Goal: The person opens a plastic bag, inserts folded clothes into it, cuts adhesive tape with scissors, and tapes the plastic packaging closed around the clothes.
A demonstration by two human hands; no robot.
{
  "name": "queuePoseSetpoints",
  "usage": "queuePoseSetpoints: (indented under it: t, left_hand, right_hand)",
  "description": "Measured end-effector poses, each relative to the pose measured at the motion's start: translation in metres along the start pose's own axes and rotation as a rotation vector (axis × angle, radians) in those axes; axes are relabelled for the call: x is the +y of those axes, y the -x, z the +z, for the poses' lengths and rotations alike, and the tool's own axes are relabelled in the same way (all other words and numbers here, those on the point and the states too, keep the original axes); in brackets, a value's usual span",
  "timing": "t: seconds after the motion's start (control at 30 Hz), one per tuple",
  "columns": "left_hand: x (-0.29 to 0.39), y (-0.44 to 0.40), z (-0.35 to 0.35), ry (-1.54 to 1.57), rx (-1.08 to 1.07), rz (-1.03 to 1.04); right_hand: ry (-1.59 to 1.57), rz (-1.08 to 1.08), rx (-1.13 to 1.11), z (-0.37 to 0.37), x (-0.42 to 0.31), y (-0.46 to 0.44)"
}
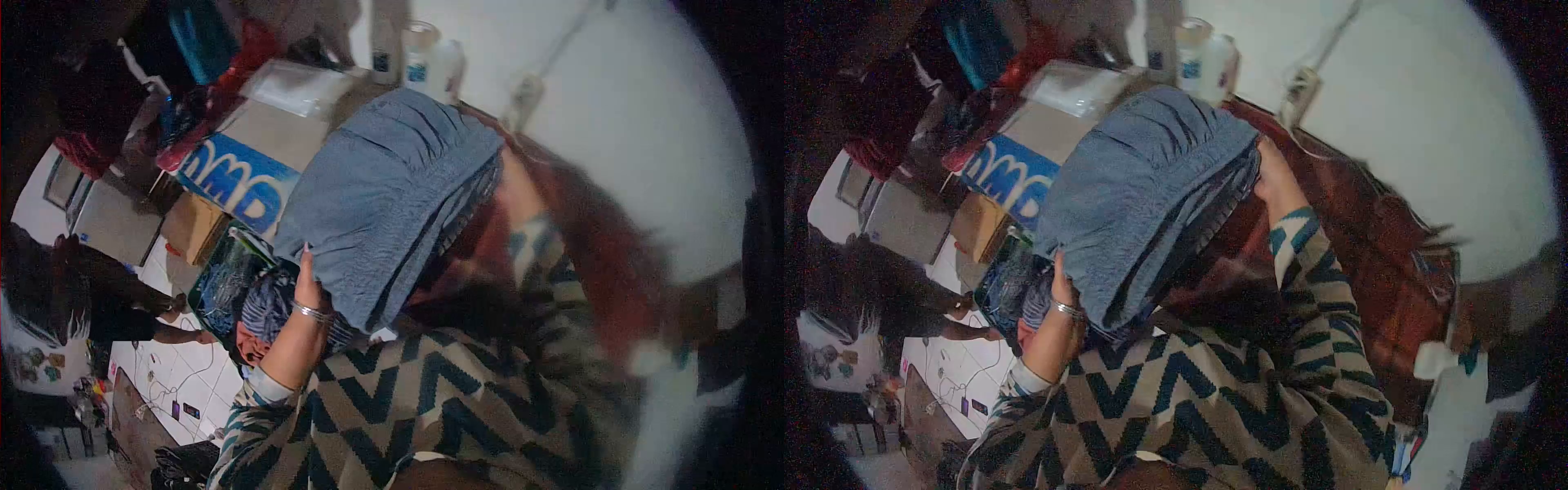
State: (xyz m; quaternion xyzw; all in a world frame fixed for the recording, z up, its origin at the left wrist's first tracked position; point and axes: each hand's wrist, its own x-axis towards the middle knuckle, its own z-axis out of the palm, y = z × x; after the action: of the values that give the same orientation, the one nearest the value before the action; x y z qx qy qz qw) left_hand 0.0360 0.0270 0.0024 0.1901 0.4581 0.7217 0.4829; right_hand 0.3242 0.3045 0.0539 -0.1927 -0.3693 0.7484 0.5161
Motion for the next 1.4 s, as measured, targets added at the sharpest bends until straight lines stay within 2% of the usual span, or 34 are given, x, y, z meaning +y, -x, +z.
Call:
queuePoseSetpoints:
  t: [0.07,0.17,0.2,0.23,0.3,0.33,0.4,0.43,0.5,0.53,0.57,0.63,0.7,0.73,0.77,0.8,0.83,0.87,0.9,0.93,1.03,1.07,1.1,1.13,1.17,1.2,1.23,1.27,1.3,1.33,1.37,1.4]
  left_hand:
    - [0.014,0.032,0.039,0.023,0.035,-0.138]
    - [-0.002,0.055,0.085,0.038,-0.058,-0.177]
    - [-0.009,0.052,0.089,0.04,-0.059,-0.195]
    - [-0.017,0.056,0.089,0.034,-0.076,-0.214]
    - [-0.02,0.067,0.096,-0.028,-0.044,-0.377]
    - [-0.022,0.08,0.097,-0.027,-0.054,-0.405]
    - [-0.024,0.089,0.092,-0.069,-0.026,-0.374]
    - [-0.025,0.092,0.092,-0.083,0.004,-0.363]
    - [-0.028,0.094,0.086,0.012,-0.023,-0.404]
    - [-0.029,0.102,0.093,0.154,-0.128,-0.422]
    - [-0.012,0.108,0.099,0.147,-0.124,-0.417]
    - [0.032,0.128,0.126,0.089,0.151,-0.506]
    - [0.016,0.124,0.084,0.049,0.15,-0.464]
    - [-0.008,0.116,0.06,-0.011,0.043,-0.371]
    - [-0.024,0.111,0.064,-0.091,-0.064,-0.26]
    - [-0.018,0.12,0.074,-0.144,-0.01,-0.246]
    - [-0.023,0.117,0.068,-0.146,0.008,-0.24]
    - [-0.032,0.11,0.056,-0.073,0.062,-0.316]
    - [-0.037,0.107,0.048,0.001,0.114,-0.39]
    - [-0.034,0.107,0.051,0.022,0.075,-0.391]
    - [-0.025,0.108,0.053,-0.012,0.057,-0.371]
    - [-0.023,0.109,0.055,-0.017,0.059,-0.363]
    - [-0.021,0.112,0.058,-0.054,0.061,-0.331]
    - [-0.02,0.114,0.062,-0.087,0.06,-0.299]
    - [-0.032,0.11,0.044,-0.105,0.099,-0.296]
    - [-0.043,0.106,0.027,-0.123,0.139,-0.293]
    - [-0.063,0.095,-0.021,-0.129,0.139,-0.294]
    - [-0.081,0.081,-0.068,0.068,0.001,-0.306]
    - [-0.091,0.075,-0.088,0.271,-0.134,-0.319]
    - [-0.087,0.076,-0.074,0.276,-0.136,-0.32]
    - [-0.071,0.085,-0.036,0.177,-0.017,-0.344]
    - [-0.054,0.097,0.004,0.075,0.104,-0.372]
  right_hand:
    - [0.032,0.095,0.105,0.009,-0.031,0.02]
    - [0.06,0.092,0.124,-0.027,-0.066,0.027]
    - [0.05,0.084,0.146,-0.017,-0.08,0.041]
    - [0.288,-0.027,0.122,-0.007,-0.096,0.057]
    - [0.51,-0.145,0.123,0.003,-0.092,0.086]
    - [0.558,-0.063,0.186,0.011,-0.094,0.105]
    - [0.411,0.074,0.244,0.001,-0.096,0.104]
    - [0.229,0.16,0.253,-0.021,-0.081,0.092]
    - [0.192,0.23,0.254,-0.048,-0.063,0.076]
    - [0.343,0.186,0.187,-0.048,-0.091,0.085]
    - [0.453,0.188,0.128,-0.039,-0.094,0.084]
    - [0.548,0.193,0.2,0.008,-0.118,0.112]
    - [0.647,0.203,0.275,0.015,-0.129,0.121]
    - [0.618,0.268,0.2,-0.016,-0.13,0.116]
    - [0.573,0.342,0.168,-0.028,-0.13,0.109]
    - [0.53,0.418,0.137,-0.041,-0.129,0.102]
    - [0.492,0.494,0.108,-0.054,-0.128,0.095]
    - [0.597,0.442,0.087,-0.102,-0.108,0.066]
    - [0.647,0.417,0.068,-0.11,-0.101,0.045]
    - [0.697,0.39,0.05,-0.116,-0.096,0.024]
    - [1.088,0.785,-0.251,-0.044,-0.11,-0.017]
    - [0.975,0.568,-0.397,-0.042,-0.109,-0.008]
    - [0.971,0.562,-0.401,-0.054,-0.095,-0.02]
    - [1.004,0.586,-0.498,-0.067,-0.076,-0.037]
    - [1.037,0.611,-0.595,-0.076,-0.065,-0.049]
    - [1.039,0.611,-0.595,-0.069,-0.074,-0.044]
    - [1.125,0.478,-0.666,-0.056,-0.087,-0.028]
    - [1.215,0.34,-0.735,-0.044,-0.096,-0.021]
    - [1.22,0.347,-0.733,-0.045,-0.086,-0.031]
    - [0.959,0.646,-0.625,-0.052,-0.069,-0.049]
    - [0.679,0.923,-0.501,-0.056,-0.058,-0.06]
    - [0.68,0.932,-0.497,-0.053,-0.065,-0.057]
